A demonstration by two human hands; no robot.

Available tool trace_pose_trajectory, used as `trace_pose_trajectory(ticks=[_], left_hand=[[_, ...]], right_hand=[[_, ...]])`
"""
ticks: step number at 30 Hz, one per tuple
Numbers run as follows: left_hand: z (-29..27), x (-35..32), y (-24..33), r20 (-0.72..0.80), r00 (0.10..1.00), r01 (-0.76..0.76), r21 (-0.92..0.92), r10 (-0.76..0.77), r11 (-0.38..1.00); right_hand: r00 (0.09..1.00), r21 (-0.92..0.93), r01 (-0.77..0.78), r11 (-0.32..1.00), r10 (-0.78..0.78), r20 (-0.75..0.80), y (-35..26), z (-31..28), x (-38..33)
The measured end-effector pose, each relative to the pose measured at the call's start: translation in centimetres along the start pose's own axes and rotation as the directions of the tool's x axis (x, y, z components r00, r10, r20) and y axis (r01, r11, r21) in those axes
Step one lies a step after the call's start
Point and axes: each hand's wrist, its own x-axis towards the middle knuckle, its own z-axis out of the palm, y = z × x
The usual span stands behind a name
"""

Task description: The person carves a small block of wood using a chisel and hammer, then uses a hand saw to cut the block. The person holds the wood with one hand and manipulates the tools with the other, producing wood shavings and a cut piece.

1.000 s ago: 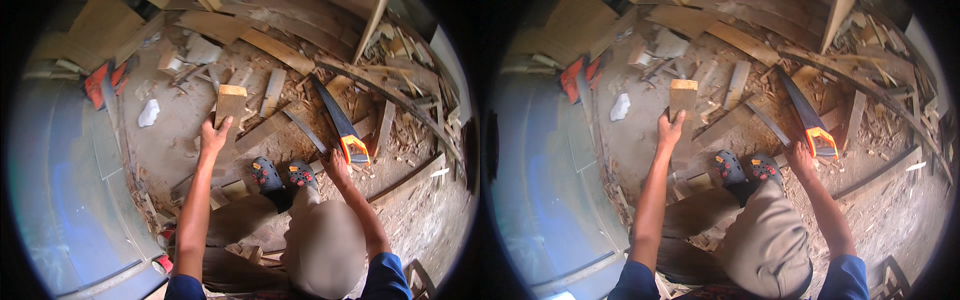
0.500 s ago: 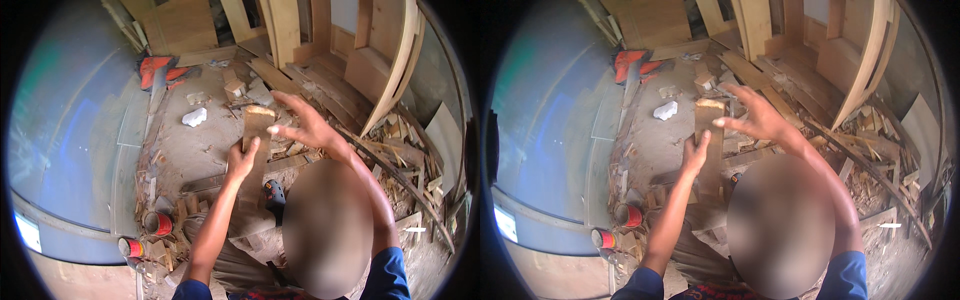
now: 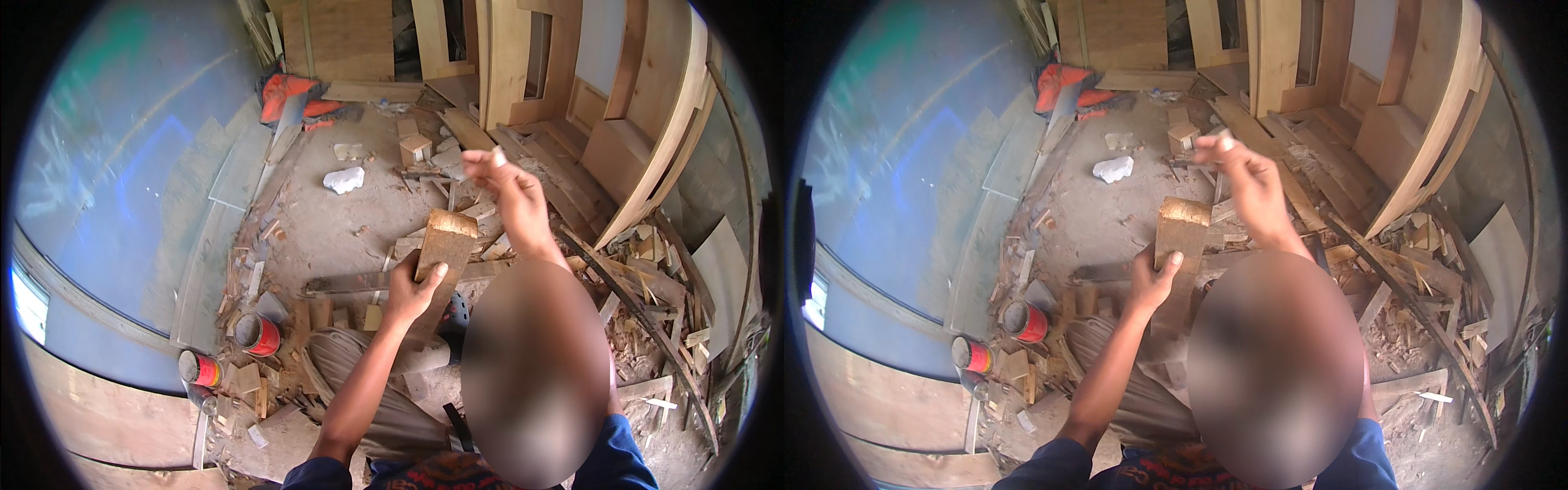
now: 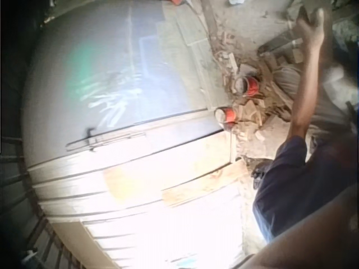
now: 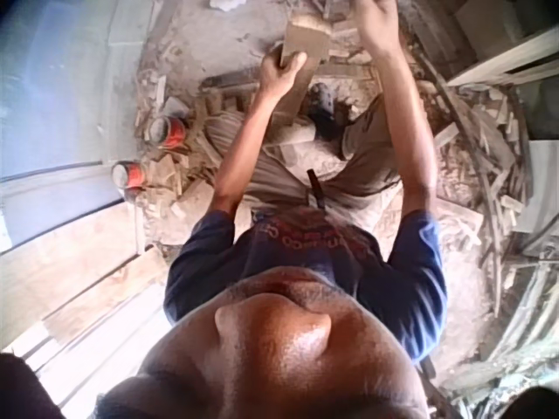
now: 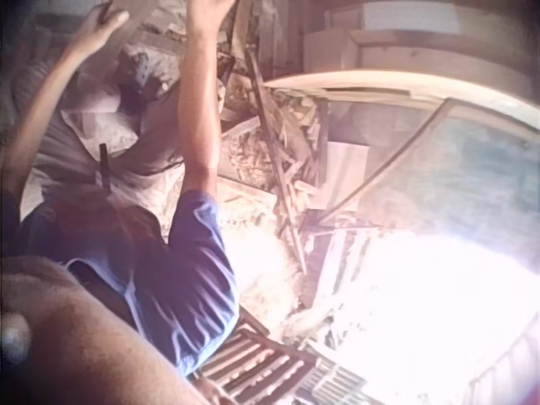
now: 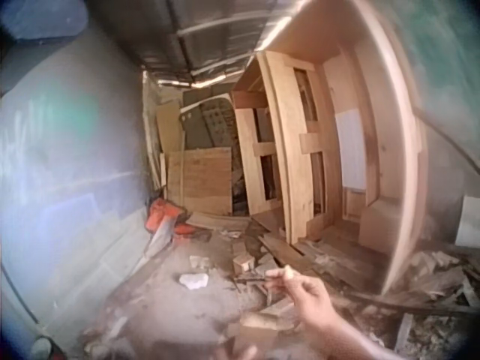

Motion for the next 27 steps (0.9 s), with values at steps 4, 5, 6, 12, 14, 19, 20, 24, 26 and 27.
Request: trace_pose_trajectory(ticks=[4,5,6,12,14,19,20,24,26,27], left_hand=[[0.5,-0.8,-0.9,-0.036,0.999,-0.005,-0.043,0.003,0.999],[0.5,-0.9,-1.0,-0.029,1.0,0.008,-0.052,-0.009,0.999],[0.6,-1.0,-1.1,-0.021,1.0,0.021,-0.06,-0.022,0.998],[1.1,-1.3,-1.8,-0.105,0.984,0.099,-0.362,-0.146,0.927],[1.5,-1.0,-1.4,-0.123,0.967,0.15,-0.438,-0.224,0.887],[1.3,-0.4,0.2,-0.098,0.928,0.251,-0.549,-0.36,0.797],[1.1,-0.4,0.4,-0.09,0.921,0.268,-0.556,-0.378,0.787],[0.1,-0.5,0.6,-0.059,0.908,0.316,-0.552,-0.415,0.772],[-0.2,-0.8,-0.1,-0.073,0.916,0.297,-0.536,-0.393,0.79],[-0.4,-0.8,-1.0,-0.08,0.936,0.26,-0.503,-0.344,0.824]], right_hand=[[0.983,0.063,-0.175,0.983,0.171,0.068,0.4,-0.4,-0.7],[0.974,0.047,-0.213,0.976,0.208,0.094,0.5,0.1,-1.6],[0.963,0.072,-0.251,0.965,0.241,0.122,1.3,0.1,-2.2],[0.973,-0.189,-0.215,0.958,0.227,0.048,5.5,2.3,-7.0],[0.963,-0.134,-0.239,0.962,0.253,0.093,6.1,2.0,-7.1],[0.956,-0.178,-0.24,0.954,0.264,0.126,6.6,2.4,-7.4],[0.953,-0.198,-0.248,0.948,0.276,0.125,6.5,2.8,-7.2],[0.947,-0.194,-0.258,0.946,0.287,0.143,6.5,3.4,-6.9],[0.947,-0.191,-0.251,0.949,0.281,0.155,6.7,3.7,-7.0],[0.947,-0.188,-0.248,0.95,0.279,0.161,6.9,3.9,-7.0]])
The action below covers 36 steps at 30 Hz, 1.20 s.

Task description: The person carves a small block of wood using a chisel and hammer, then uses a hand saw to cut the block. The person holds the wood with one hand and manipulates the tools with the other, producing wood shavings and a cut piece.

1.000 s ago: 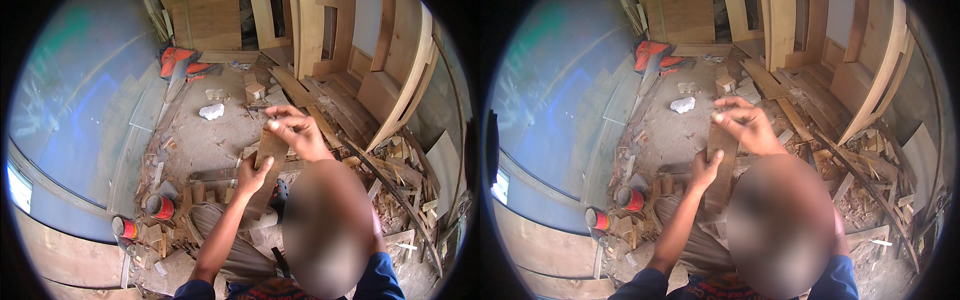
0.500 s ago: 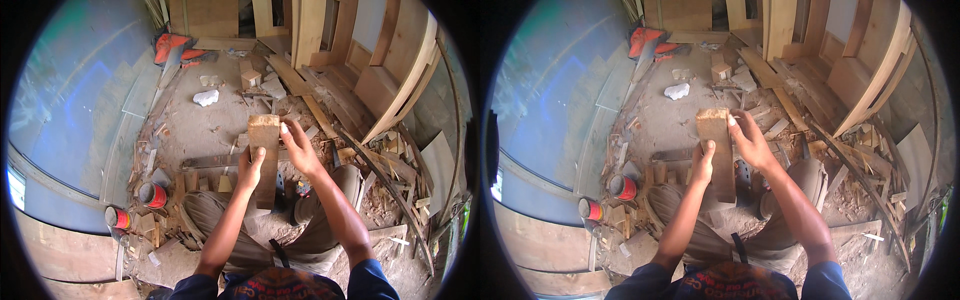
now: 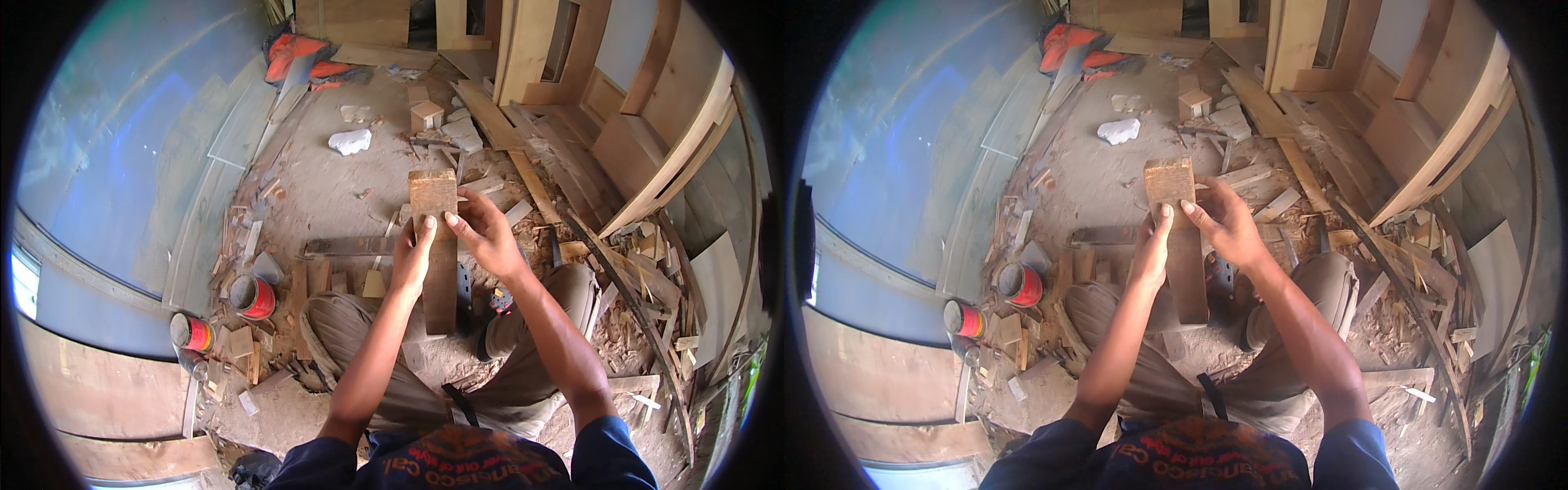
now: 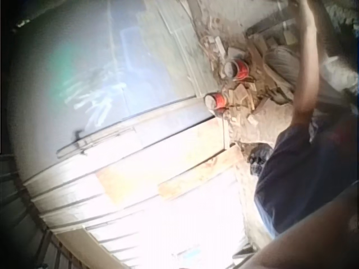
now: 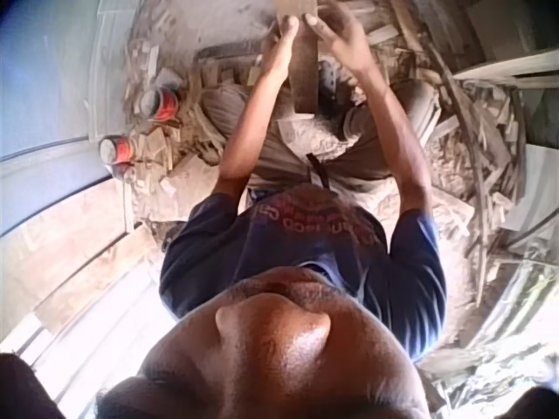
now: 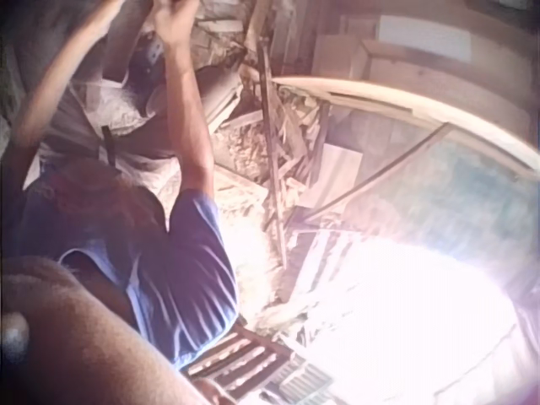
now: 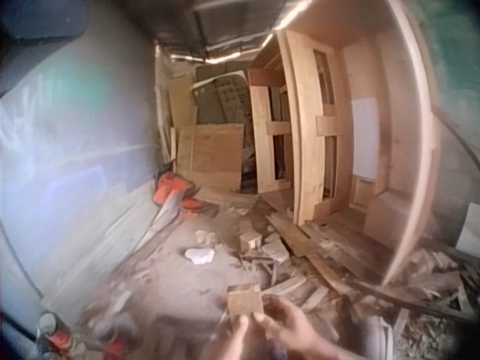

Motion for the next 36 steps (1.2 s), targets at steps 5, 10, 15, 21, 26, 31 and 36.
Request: trace_pose_trajectory(ticks=[5,10,15,21,26,31,36], left_hand=[[-3.7,0.7,-2.3,0.119,0.986,-0.145,0.312,0.112,0.939],[-7.6,1.9,-3.6,0.036,0.984,-0.17,0.449,0.172,0.877],[-13.9,1.3,-7.0,-0.235,0.971,0.159,0.531,-0.036,0.832],[-11.7,0.4,-16.7,0.169,0.986,-0.14,0.794,0.007,0.591],[-5.9,1.0,-18.5,0.295,0.955,-0.244,0.701,0.039,0.67],[-7.0,2.6,-21.6,0.218,0.975,-0.137,0.457,0.039,0.879],[-7.8,4.5,-23.2,0.161,0.985,-0.007,0.401,-0.062,0.916]], right_hand=[[0.987,-0.181,0.155,0.971,-0.144,0.075,2.3,-0.1,1.0],[0.999,-0.554,0.044,0.831,-0.025,0.043,3.5,1.1,1.5],[0.997,-0.716,-0.077,0.694,0.064,-0.045,9.4,0.9,2.6],[0.977,-0.792,-0.208,0.574,0.163,-0.138,16.4,-1.4,-0.2],[0.952,-0.707,-0.301,0.64,0.247,-0.182,16.7,-1.5,-2.5],[1.0,-0.614,-0.026,0.789,0.019,-0.018,17.4,-0.6,-7.4],[0.972,-0.585,-0.235,0.776,0.174,-0.159,15.8,-2.6,-14.5]])
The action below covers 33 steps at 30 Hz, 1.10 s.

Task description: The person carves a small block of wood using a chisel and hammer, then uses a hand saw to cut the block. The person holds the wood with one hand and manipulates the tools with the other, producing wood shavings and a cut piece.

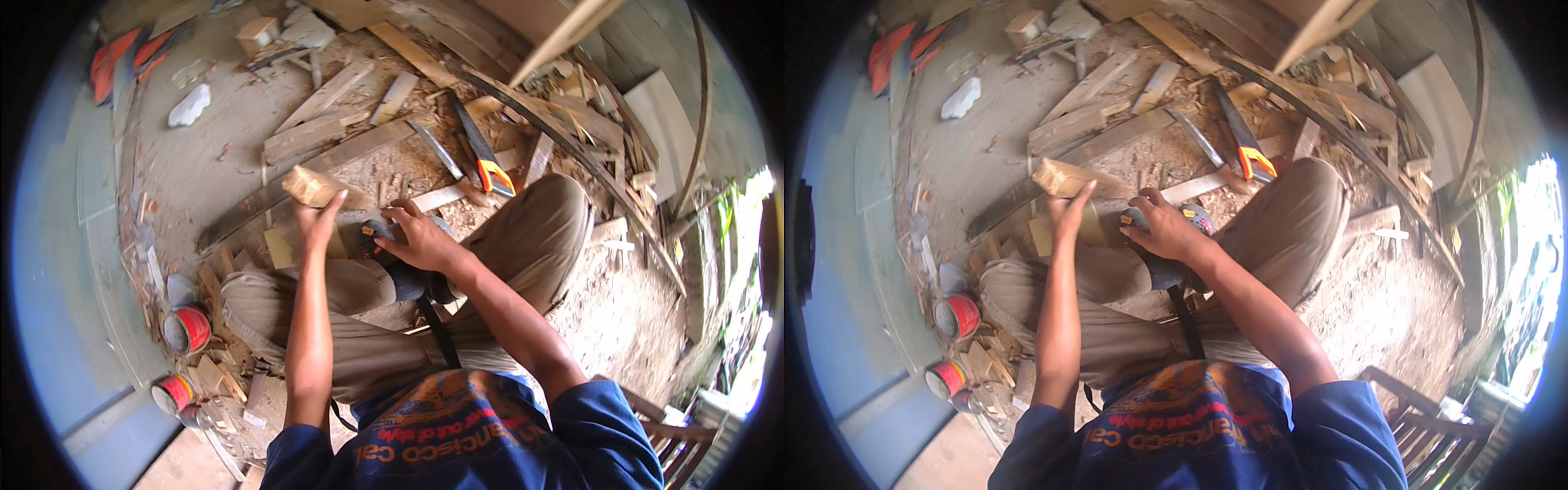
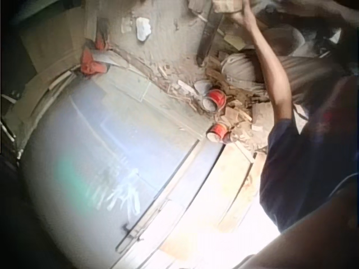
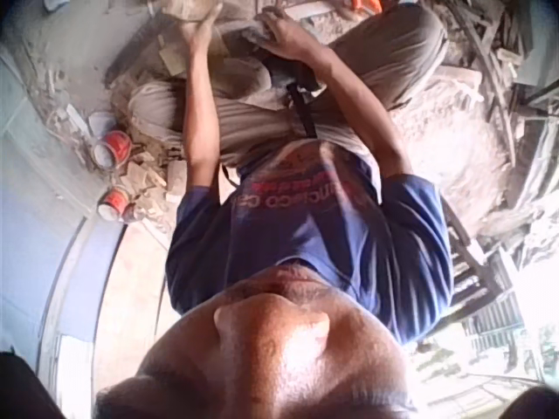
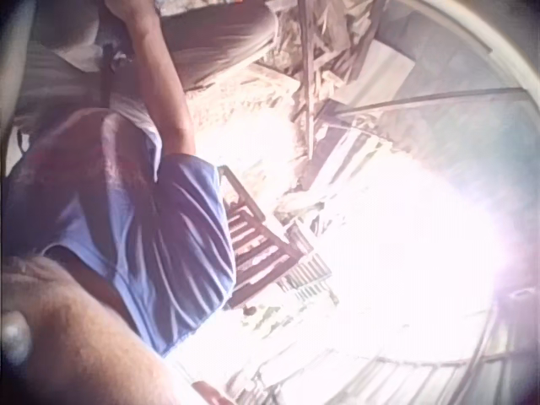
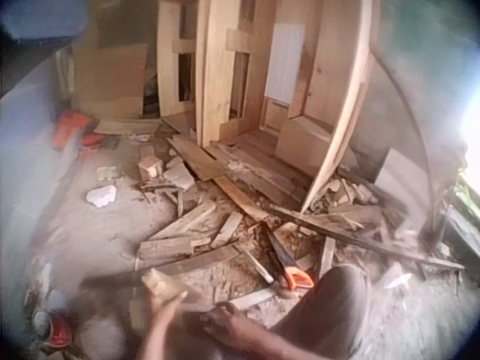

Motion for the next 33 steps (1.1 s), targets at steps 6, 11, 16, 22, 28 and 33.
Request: trace_pose_trajectory(ticks=[6,11,16,22,28,33], left_hand=[[-0.4,-1.3,0.8,0.112,0.993,-0.062,0.132,0.047,0.989],[1.0,-1.3,4.1,0.17,0.974,0.129,0.133,-0.151,0.983],[2.3,-1.7,4.6,0.105,0.953,0.263,0.176,-0.283,0.949],[3.6,-3.2,6.2,0.142,0.936,0.291,0.196,-0.321,0.937],[-0.1,-6.0,4.9,0.014,0.978,0.201,0.178,-0.207,0.963],[2.0,-4.4,5.8,-0.016,0.97,0.241,0.097,-0.241,0.966]], right_hand=[[0.964,0.066,-0.095,0.993,0.108,-0.244,-2.2,-12.3,3.7],[0.784,0.106,-0.473,0.875,0.473,-0.401,7.3,-16.1,8.1],[0.741,-0.118,-0.661,0.741,0.618,-0.263,22.9,-5.6,6.0],[0.857,-0.442,-0.495,0.748,0.339,-0.387,36.4,-0.7,-1.3],[0.734,-0.545,-0.68,0.491,0.448,-0.511,32.5,4.4,0.6],[0.698,-0.651,-0.702,0.288,0.46,-0.55,36.1,1.4,0.5]])
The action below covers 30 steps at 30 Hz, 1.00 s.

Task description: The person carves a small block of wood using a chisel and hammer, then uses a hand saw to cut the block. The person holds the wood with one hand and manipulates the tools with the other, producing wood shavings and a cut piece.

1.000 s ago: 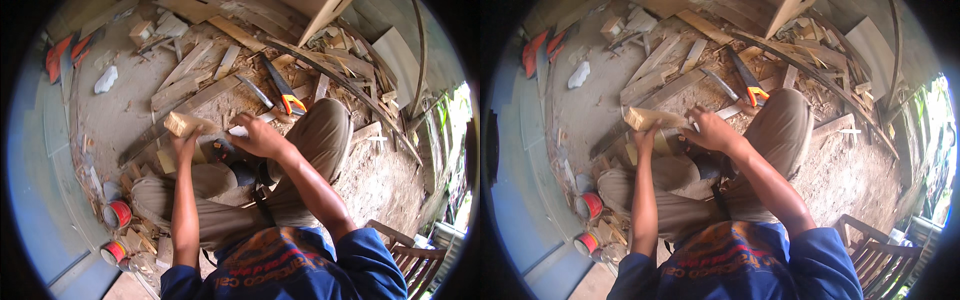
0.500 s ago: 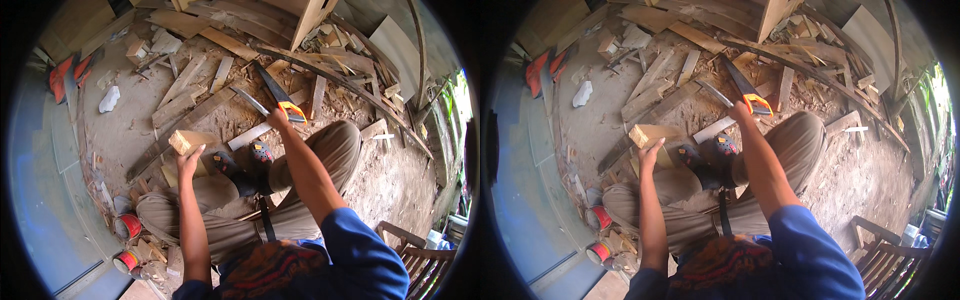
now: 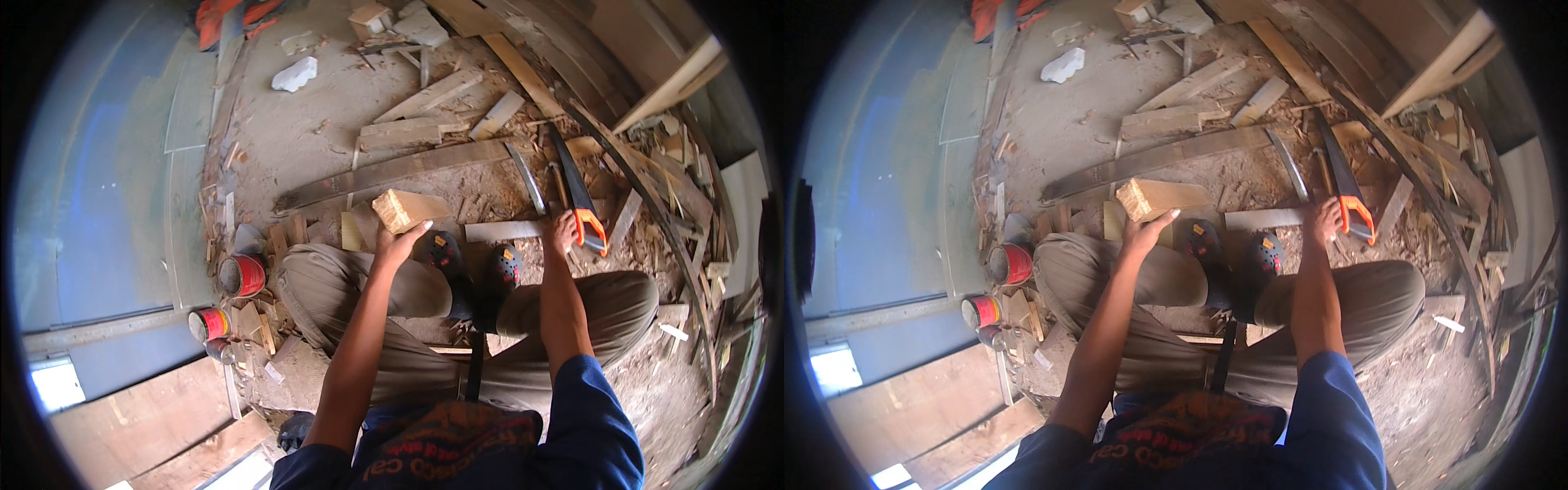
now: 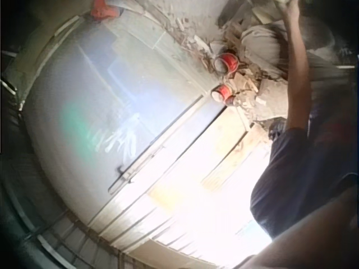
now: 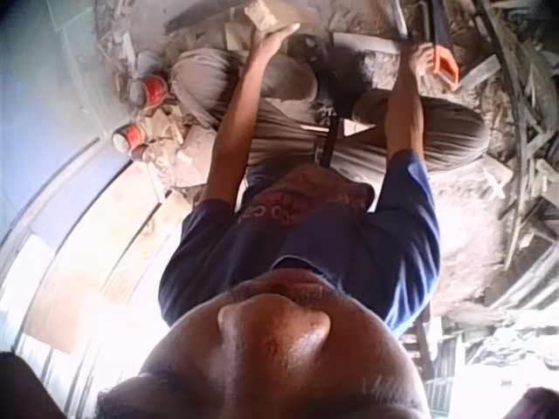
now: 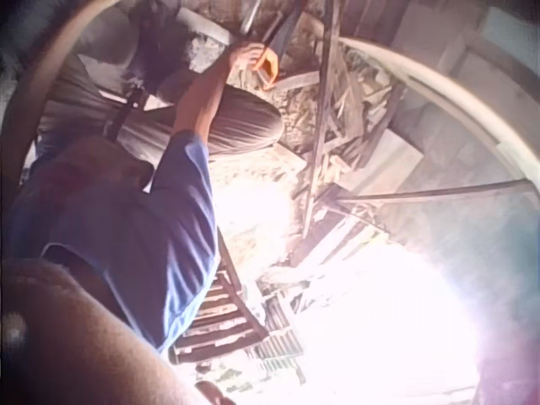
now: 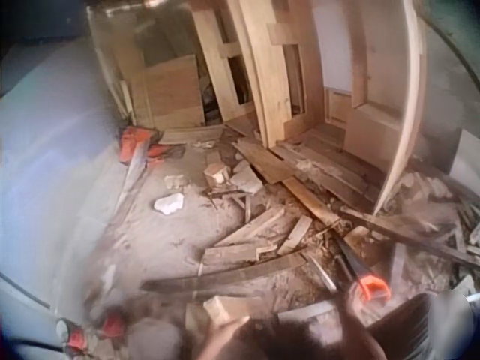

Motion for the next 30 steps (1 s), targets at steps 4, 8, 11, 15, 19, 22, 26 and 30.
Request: trace_pose_trajectory(ticks=[4,8,11,15,19,22,26,30], left_hand=[[-1.5,-0.3,-1.8,-0.081,0.994,-0.059,0.088,0.067,0.994],[0.2,0.4,-1.4,-0.139,0.983,-0.142,-0.183,0.117,0.973],[2.0,1.4,0.8,-0.162,0.967,-0.208,-0.053,0.197,0.977],[0.4,1.1,0.1,-0.205,0.944,-0.257,0.03,0.258,0.966],[-0.6,0.3,-0.7,-0.171,0.966,-0.201,-0.038,0.192,0.979],[-0.6,0.1,0.0,-0.116,0.979,-0.177,-0.086,0.167,0.98],[-0.6,-0.5,-0.1,-0.087,0.981,-0.179,-0.055,0.174,0.982],[-1.4,-1.1,-0.6,-0.071,0.991,-0.121,-0.195,0.109,0.973]], right_hand=[[0.912,0.14,-0.049,0.989,-0.013,0.409,-1.2,-2.9,0.7],[0.936,0.368,-0.033,0.929,-0.1,0.338,-1.0,-6.6,2.2],[0.902,0.55,-0.253,0.796,-0.012,0.432,-1.7,-9.9,5.2],[0.932,0.778,-0.133,0.615,-0.188,0.308,-4.3,-18.2,0.1],[0.878,0.988,-0.151,0.03,-0.455,0.148,-6.5,-33.8,-12.3],[0.693,0.898,-0.434,-0.066,-0.662,0.286,-4.3,-37.4,-19.0],[0.629,0.95,-0.232,0.209,-0.713,0.311,-4.6,-42.4,-21.3],[0.73,0.992,-0.13,0.007,-0.676,0.1,-6.1,-48.5,-20.2]])
